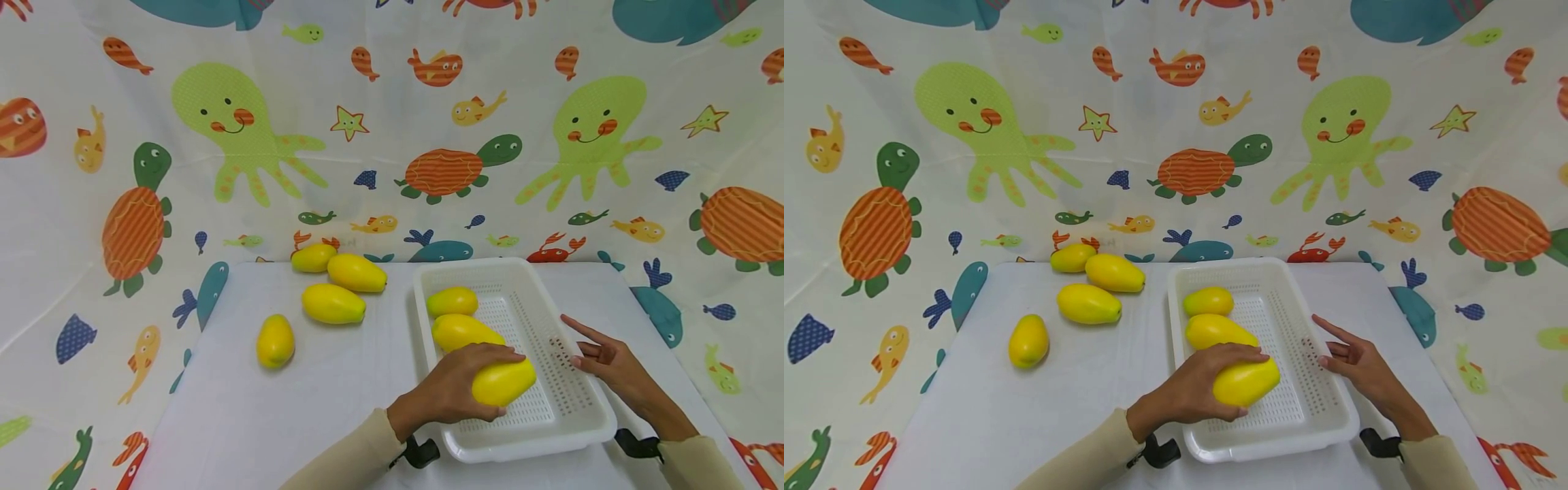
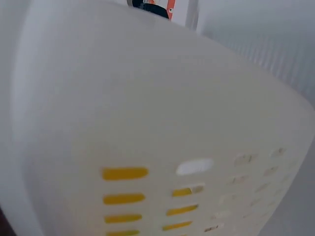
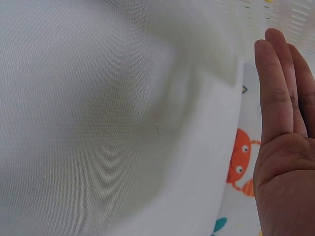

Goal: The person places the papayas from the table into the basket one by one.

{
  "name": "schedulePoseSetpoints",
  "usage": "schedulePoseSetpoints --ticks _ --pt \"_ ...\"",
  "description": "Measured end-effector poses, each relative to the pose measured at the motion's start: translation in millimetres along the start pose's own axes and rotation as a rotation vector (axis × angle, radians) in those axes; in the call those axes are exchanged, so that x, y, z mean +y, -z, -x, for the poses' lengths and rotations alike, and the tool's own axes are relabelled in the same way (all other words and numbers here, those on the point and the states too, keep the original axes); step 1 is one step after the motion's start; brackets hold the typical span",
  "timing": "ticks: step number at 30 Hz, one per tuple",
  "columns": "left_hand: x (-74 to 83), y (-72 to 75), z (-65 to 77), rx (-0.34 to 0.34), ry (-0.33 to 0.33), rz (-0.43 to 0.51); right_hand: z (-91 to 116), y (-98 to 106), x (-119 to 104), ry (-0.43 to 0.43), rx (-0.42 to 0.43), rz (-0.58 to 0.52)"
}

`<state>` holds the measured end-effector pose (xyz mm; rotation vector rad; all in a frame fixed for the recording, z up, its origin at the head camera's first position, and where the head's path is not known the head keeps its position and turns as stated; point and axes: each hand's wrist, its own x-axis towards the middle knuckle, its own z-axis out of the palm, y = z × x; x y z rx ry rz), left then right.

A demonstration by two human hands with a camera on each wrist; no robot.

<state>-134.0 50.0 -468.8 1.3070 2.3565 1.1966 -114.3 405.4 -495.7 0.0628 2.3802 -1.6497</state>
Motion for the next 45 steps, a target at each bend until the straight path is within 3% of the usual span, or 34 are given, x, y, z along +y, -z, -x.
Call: schedulePoseSetpoints --ticks 9,13,17,22,26,34,45 --pt "0.8 -0.9 -2.7 -0.053 0.088 -0.100 -2 -2 3 0.034 -0.006 -0.001" --pt "3.3 -2.9 -3.7 -0.102 0.087 -0.217 -2 -1 3 0.037 -0.002 0.004" --pt "5.6 -4.9 -3.1 -0.103 0.095 -0.262 -1 -1 3 0.031 0.003 0.010" --pt "5.8 -5.5 -2.8 -0.078 0.093 -0.209 0 -1 5 0.020 0.004 0.017" --pt "3.7 -6.4 -2.2 -0.042 0.095 -0.099 0 0 6 0.022 -0.006 0.011" --pt "0.6 -4.2 1.0 0.136 -0.001 0.146 1 0 6 0.031 -0.012 -0.001" --pt "5.4 10.5 10.7 0.275 0.000 0.195 1 2 6 0.040 -0.020 -0.010"
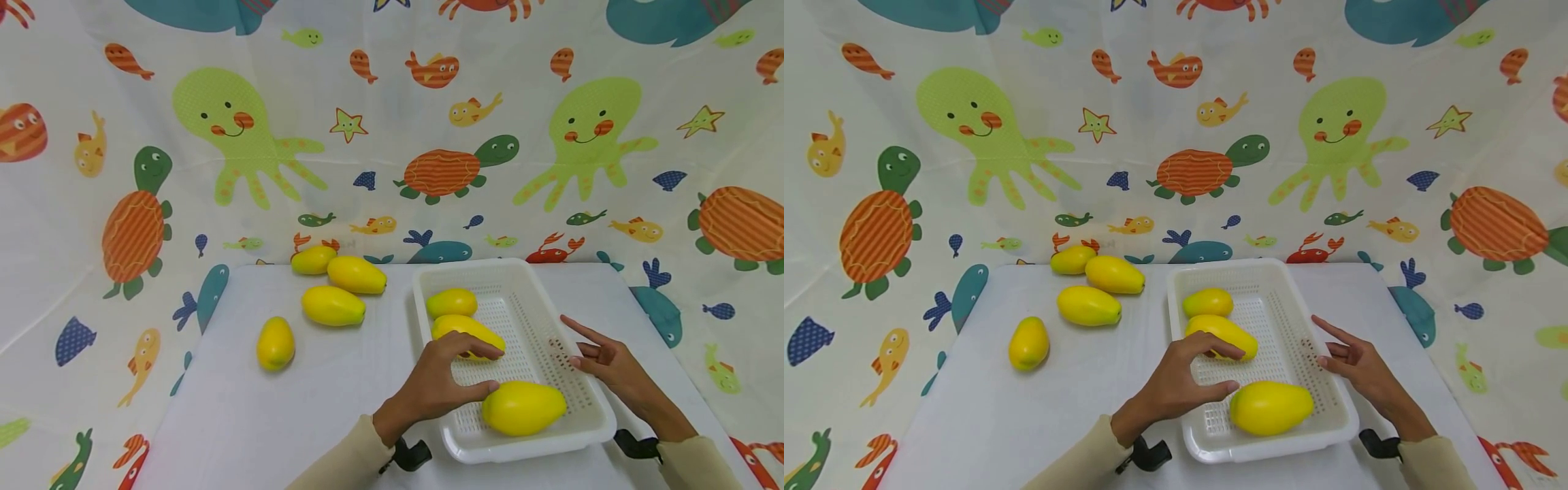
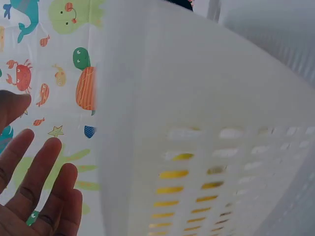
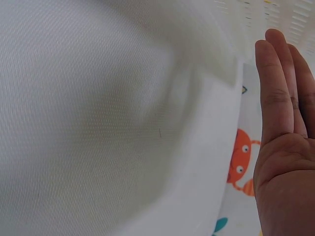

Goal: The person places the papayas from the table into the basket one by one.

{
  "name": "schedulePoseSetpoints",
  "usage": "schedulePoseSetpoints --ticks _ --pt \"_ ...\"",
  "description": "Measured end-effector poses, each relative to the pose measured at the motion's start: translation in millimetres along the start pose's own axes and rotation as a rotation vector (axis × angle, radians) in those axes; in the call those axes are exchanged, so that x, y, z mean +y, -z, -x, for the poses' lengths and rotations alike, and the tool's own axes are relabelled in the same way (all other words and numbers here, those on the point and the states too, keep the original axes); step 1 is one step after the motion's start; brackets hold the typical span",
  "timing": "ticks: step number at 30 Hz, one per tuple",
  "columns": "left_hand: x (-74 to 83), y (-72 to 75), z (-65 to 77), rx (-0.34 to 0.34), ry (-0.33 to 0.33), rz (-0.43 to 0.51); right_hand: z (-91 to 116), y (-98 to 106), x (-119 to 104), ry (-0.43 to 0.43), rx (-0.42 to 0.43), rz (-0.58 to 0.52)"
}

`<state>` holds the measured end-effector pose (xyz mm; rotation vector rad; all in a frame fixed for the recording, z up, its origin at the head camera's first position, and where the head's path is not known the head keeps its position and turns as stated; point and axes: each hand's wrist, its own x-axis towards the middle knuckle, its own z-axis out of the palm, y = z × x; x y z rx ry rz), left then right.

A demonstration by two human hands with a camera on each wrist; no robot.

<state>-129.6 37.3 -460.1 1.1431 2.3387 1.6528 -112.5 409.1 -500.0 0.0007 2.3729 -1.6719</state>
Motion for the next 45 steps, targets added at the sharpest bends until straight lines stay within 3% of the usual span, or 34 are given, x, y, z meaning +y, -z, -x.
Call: schedulePoseSetpoints --ticks 18,45 --pt "5.0 49.1 12.1 0.211 -0.015 -0.023 -1 2 -2 -0.017 0.011 0.029" --pt "-7.6 106.4 44.5 0.341 0.079 -0.107 0 0 -3 -0.009 0.005 0.021"
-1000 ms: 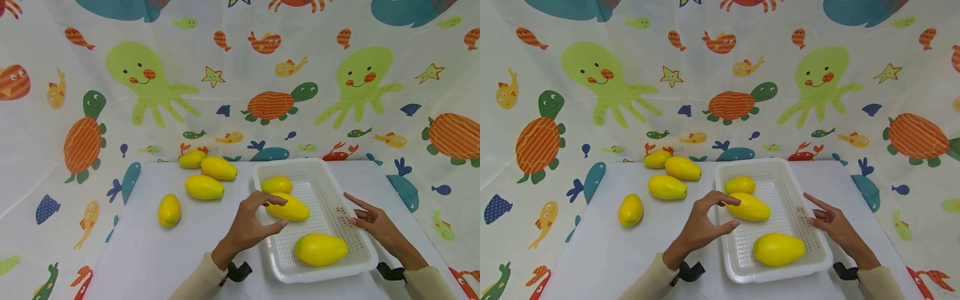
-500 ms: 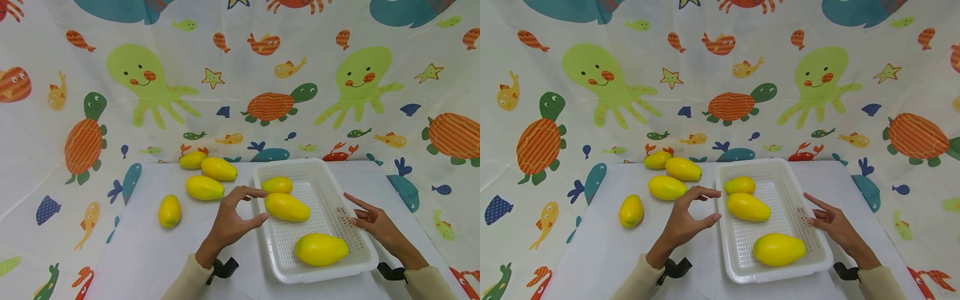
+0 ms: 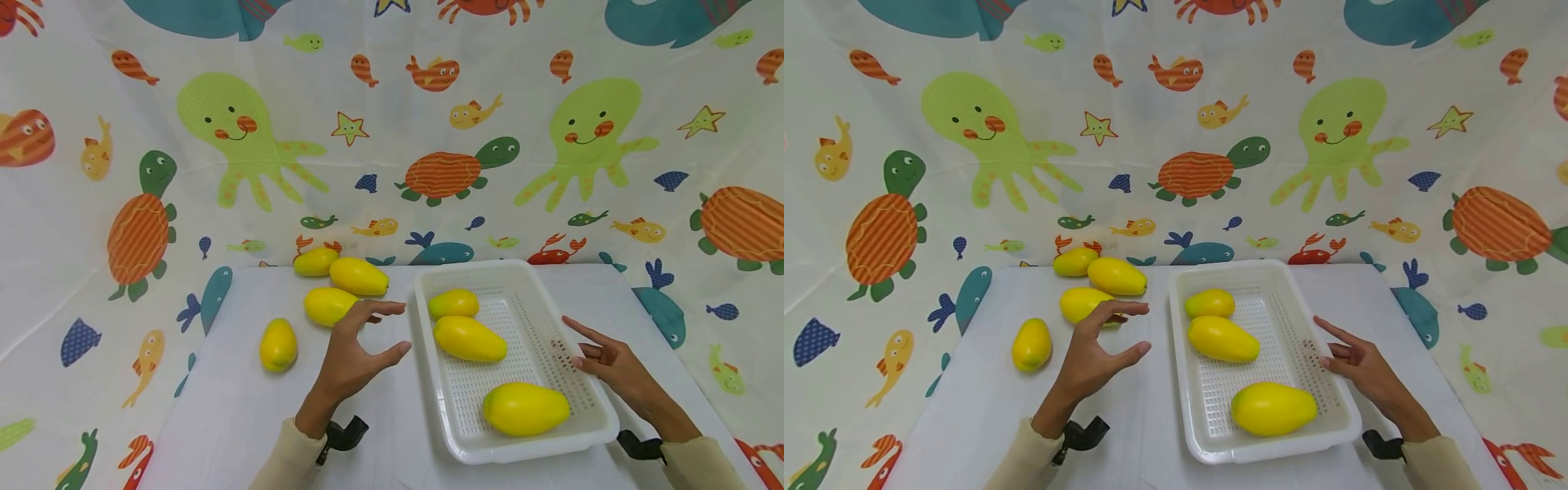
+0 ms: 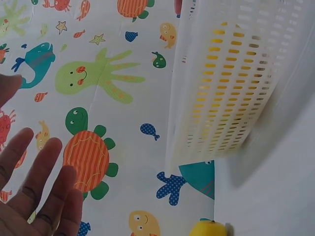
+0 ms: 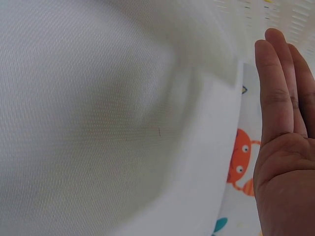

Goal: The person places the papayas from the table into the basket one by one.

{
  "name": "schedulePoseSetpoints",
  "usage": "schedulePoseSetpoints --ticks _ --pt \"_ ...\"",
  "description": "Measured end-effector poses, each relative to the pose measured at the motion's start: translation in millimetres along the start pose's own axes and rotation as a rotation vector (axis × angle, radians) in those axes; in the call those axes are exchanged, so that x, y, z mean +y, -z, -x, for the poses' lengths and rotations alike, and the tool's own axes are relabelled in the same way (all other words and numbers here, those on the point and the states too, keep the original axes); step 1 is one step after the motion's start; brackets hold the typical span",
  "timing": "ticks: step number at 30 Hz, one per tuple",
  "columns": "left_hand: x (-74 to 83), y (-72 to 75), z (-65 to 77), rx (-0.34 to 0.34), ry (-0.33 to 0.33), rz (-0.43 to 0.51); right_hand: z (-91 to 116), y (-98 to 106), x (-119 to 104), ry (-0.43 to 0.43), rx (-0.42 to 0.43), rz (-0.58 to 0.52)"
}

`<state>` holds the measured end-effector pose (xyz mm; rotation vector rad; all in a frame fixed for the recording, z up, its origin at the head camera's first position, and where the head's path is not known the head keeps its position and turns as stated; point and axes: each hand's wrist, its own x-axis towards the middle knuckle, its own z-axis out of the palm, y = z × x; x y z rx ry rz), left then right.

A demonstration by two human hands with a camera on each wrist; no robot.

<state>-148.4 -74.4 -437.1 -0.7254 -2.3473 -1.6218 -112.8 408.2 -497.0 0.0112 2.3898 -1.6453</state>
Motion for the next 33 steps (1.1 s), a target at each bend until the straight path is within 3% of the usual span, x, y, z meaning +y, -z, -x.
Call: schedulePoseSetpoints --ticks 11,21,33 --pt "-8.6 23.4 5.6 0.062 0.069 -0.026 1 -1 -2 -0.009 0.004 -0.005" --pt "-20.3 47.4 11.8 0.139 0.085 -0.065 0 0 -1 0.001 -0.002 -0.008" --pt "-41.0 78.2 19.1 0.226 0.162 -0.175 -1 1 1 0.001 -0.001 -0.001"
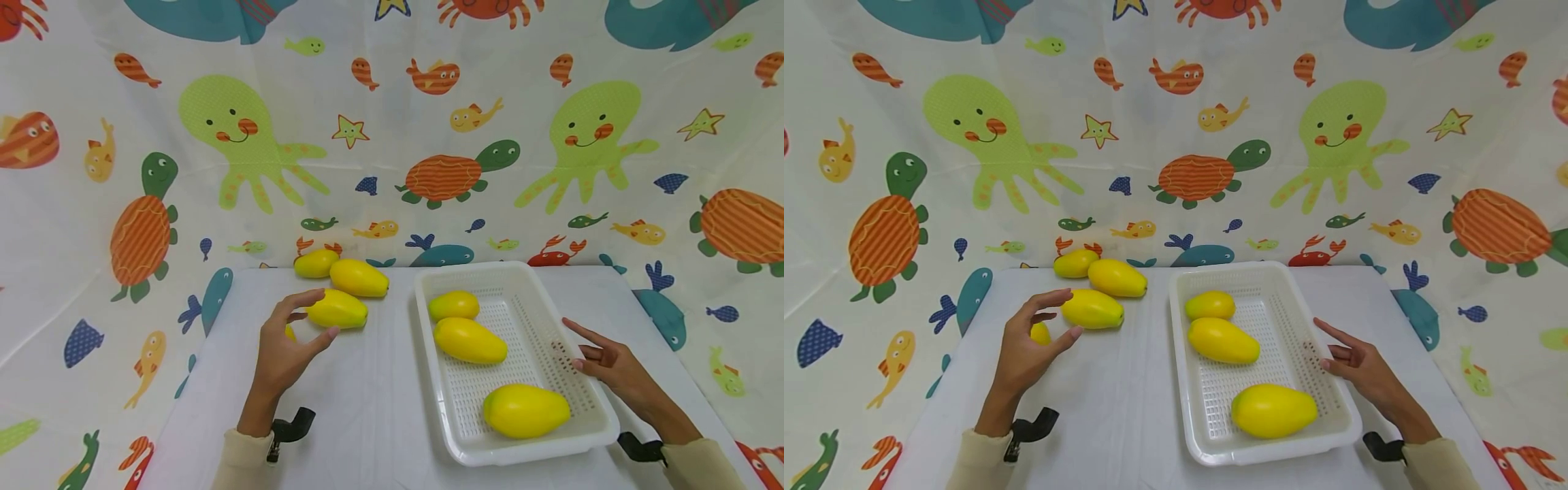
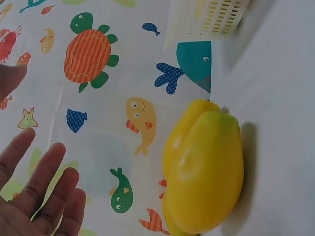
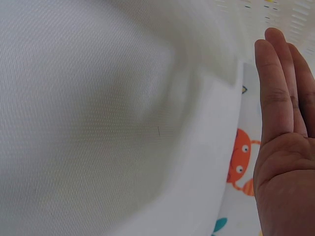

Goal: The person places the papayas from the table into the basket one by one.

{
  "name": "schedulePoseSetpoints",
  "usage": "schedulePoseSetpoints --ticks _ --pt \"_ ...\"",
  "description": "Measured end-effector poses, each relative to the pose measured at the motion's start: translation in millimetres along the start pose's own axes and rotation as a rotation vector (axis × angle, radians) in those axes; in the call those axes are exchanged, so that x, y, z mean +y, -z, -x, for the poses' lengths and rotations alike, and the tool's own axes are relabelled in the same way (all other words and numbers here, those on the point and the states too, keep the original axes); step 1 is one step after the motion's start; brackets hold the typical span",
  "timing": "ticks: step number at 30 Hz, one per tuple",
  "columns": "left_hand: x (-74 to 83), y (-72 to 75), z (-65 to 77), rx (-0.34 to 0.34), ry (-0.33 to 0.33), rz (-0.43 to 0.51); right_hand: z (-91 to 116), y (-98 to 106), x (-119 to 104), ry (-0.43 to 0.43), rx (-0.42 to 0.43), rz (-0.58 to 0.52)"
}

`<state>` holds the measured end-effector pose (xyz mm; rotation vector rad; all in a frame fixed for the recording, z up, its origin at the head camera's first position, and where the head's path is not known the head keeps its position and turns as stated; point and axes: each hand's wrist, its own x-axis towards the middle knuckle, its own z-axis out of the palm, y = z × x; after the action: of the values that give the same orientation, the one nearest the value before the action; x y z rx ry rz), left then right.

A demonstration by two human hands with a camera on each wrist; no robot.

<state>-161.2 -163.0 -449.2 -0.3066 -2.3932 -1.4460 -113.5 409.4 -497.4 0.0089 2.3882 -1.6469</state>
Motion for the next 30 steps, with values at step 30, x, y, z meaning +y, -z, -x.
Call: schedulePoseSetpoints --ticks 30 --pt "-85.5 25.2 1.1 -0.021 0.349 -0.220 0 0 0 -0.021 0.006 0.006"
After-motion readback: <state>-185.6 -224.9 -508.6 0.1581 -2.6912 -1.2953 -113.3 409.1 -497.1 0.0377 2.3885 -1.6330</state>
